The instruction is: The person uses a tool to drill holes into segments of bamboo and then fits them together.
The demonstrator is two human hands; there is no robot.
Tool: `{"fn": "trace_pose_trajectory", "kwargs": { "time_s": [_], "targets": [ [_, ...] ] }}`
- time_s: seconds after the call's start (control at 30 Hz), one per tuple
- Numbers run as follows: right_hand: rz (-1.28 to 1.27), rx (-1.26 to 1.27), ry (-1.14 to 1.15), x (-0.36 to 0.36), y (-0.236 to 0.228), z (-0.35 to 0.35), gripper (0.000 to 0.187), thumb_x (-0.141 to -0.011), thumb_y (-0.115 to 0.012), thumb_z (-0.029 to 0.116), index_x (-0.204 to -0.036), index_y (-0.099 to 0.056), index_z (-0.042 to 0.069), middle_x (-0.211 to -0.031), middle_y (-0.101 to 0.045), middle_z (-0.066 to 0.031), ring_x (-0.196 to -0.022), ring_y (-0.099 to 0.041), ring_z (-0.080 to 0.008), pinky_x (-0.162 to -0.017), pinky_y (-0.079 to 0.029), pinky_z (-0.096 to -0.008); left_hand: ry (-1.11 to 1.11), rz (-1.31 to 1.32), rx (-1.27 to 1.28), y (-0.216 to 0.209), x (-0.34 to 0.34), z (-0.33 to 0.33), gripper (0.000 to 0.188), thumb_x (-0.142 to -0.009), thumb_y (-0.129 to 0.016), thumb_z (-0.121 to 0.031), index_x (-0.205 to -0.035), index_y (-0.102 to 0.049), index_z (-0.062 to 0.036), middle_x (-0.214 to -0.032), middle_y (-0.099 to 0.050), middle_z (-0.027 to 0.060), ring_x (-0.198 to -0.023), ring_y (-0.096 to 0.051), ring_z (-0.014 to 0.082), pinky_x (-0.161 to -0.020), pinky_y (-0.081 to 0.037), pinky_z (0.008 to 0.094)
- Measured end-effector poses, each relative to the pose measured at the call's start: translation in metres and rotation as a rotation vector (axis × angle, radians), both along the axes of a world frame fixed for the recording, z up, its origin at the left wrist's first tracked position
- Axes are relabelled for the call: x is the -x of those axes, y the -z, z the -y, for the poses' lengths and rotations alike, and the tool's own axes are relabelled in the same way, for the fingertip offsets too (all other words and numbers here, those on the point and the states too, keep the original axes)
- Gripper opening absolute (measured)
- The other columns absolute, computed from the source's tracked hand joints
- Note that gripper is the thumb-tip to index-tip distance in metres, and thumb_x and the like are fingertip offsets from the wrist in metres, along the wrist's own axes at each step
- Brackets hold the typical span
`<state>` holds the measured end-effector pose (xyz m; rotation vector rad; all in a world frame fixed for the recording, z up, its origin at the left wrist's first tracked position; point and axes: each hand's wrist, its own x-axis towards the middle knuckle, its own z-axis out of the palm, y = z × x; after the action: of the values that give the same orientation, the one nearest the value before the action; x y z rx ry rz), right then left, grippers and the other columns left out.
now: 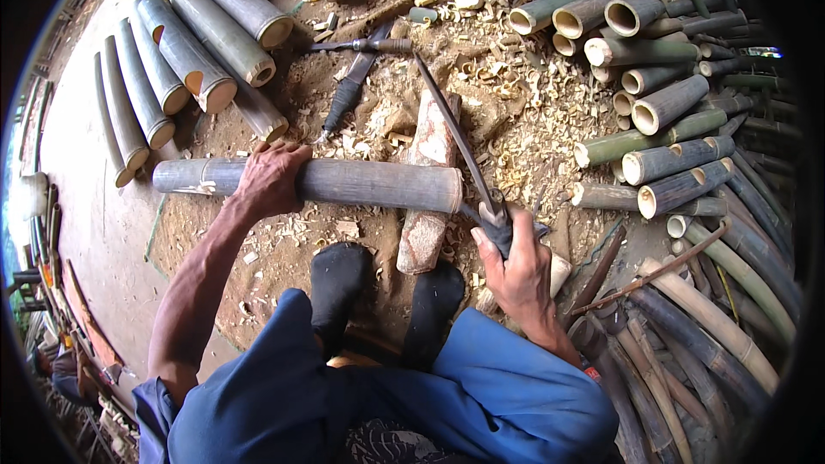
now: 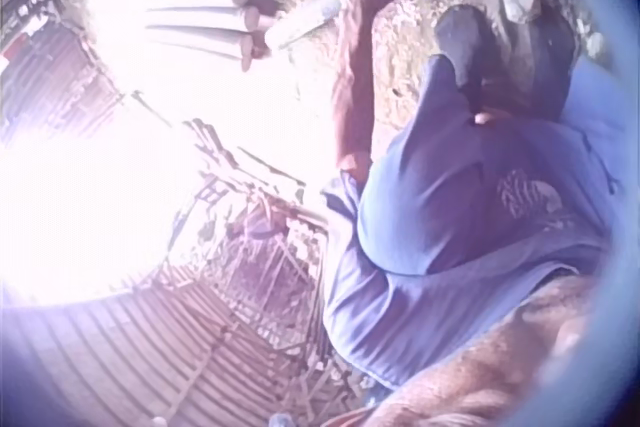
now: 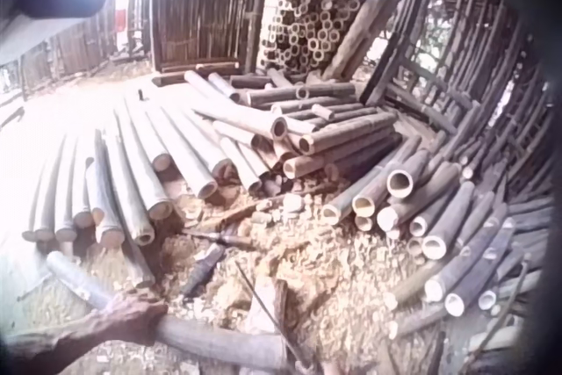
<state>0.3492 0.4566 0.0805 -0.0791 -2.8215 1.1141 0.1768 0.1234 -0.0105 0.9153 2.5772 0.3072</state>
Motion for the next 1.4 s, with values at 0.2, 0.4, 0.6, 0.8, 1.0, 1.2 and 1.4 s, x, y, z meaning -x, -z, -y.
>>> {"fn": "trace_pose_trajectory", "kwargs": {
  "time_s": [0.2, 0.4, 0.6, 0.8, 1.0, 1.2, 1.4],
  "targets": [
    [0.42, -0.284, 0.03, -0.006, 0.066, -0.016, 0.024, -0.097, -0.063, 0.015, -0.108, -0.047, 0.001, -0.072, -0.066, -0.0177, -0.057, -0.068, -0.0303, -0.048, -0.054, -0.0423, -0.021, 0.023, -0.038, 0.004, -0.003, -0.006, 0.052, -0.052, -0.082, -0.016, -0.099, -0.061, -0.0106, -0.097, -0.064, 0.0074, -0.104, -0.062, 0.0288, -0.098, -0.044, 0.0423],
    [0.238, -0.14, -0.03, 0.012, 0.021, 0.0, 0.028, -0.096, -0.065, 0.015, -0.11, -0.046, 0.0, -0.072, -0.064, -0.0218, -0.057, -0.067, -0.0349, -0.051, -0.054, -0.0443, -0.043, 0.003, -0.022, 0.004, -0.006, 0.005, 0.049, -0.053, -0.081, -0.015, -0.097, -0.06, -0.0097, -0.097, -0.063, 0.009, -0.102, -0.062, 0.0314, -0.098, -0.045, 0.0439],
    [0.475, -0.125, 0.037, 0.003, 0.052, -0.017, 0.025, -0.095, -0.066, 0.012, -0.107, -0.048, 0.0, -0.077, -0.065, -0.0225, -0.059, -0.069, -0.0319, -0.05, -0.054, -0.046, -0.027, -0.006, -0.037, 0.006, -0.007, -0.004, 0.053, -0.053, -0.083, -0.016, -0.101, -0.06, -0.0096, -0.099, -0.064, 0.0085, -0.102, -0.063, 0.0303, -0.098, -0.045, 0.0434],
    [0.281, -0.195, -0.024, 0.017, 0.029, -0.013, 0.027, -0.095, -0.067, 0.016, -0.107, -0.048, 0.002, -0.074, -0.067, -0.0196, -0.056, -0.067, -0.0295, -0.045, -0.05, -0.0406, -0.065, -0.16, -0.033, 0.01, -0.02, 0.005, 0.051, -0.058, -0.082, -0.017, -0.103, -0.06, -0.0099, -0.101, -0.063, 0.0097, -0.105, -0.061, 0.0314, -0.096, -0.045, 0.045],
    [0.168, -0.08, -0.035, -0.001, 0.045, -0.017, 0.027, -0.096, -0.064, 0.015, -0.112, -0.049, -0.002, -0.074, -0.068, -0.0161, -0.064, -0.072, -0.0286, -0.051, -0.056, -0.0407, -0.081, -0.195, -0.09, 0.01, -0.027, -0.001, 0.052, -0.059, -0.082, -0.017, -0.106, -0.06, -0.0103, -0.102, -0.063, 0.0104, -0.105, -0.061, 0.0318, -0.095, -0.045, 0.0457],
    [0.42, -0.248, -0.046, 0.017, 0.037, -0.014, 0.028, -0.094, -0.065, 0.014, -0.108, -0.045, 0.0, -0.072, -0.067, -0.0196, -0.058, -0.069, -0.0327, -0.046, -0.052, -0.0413, -0.085, -0.23, -0.091, 0.015, -0.022, 0.001, 0.055, -0.058, -0.083, -0.017, -0.107, -0.06, -0.0105, -0.103, -0.063, 0.01, -0.104, -0.061, 0.0316, -0.095, -0.045, 0.0459],
    [0.047, -0.123, -0.076, 0.004, 0.037, -0.014, 0.023, -0.096, -0.064, 0.013, -0.106, -0.048, 0.0, -0.072, -0.067, -0.0198, -0.061, -0.07, -0.0306, -0.05, -0.054, -0.0432, -0.086, -0.213, -0.078, 0.011, -0.026, 0.001, 0.056, -0.057, -0.083, -0.017, -0.108, -0.06, -0.0104, -0.103, -0.063, 0.0098, -0.104, -0.061, 0.0312, -0.096, -0.045, 0.0454]
  ]
}}
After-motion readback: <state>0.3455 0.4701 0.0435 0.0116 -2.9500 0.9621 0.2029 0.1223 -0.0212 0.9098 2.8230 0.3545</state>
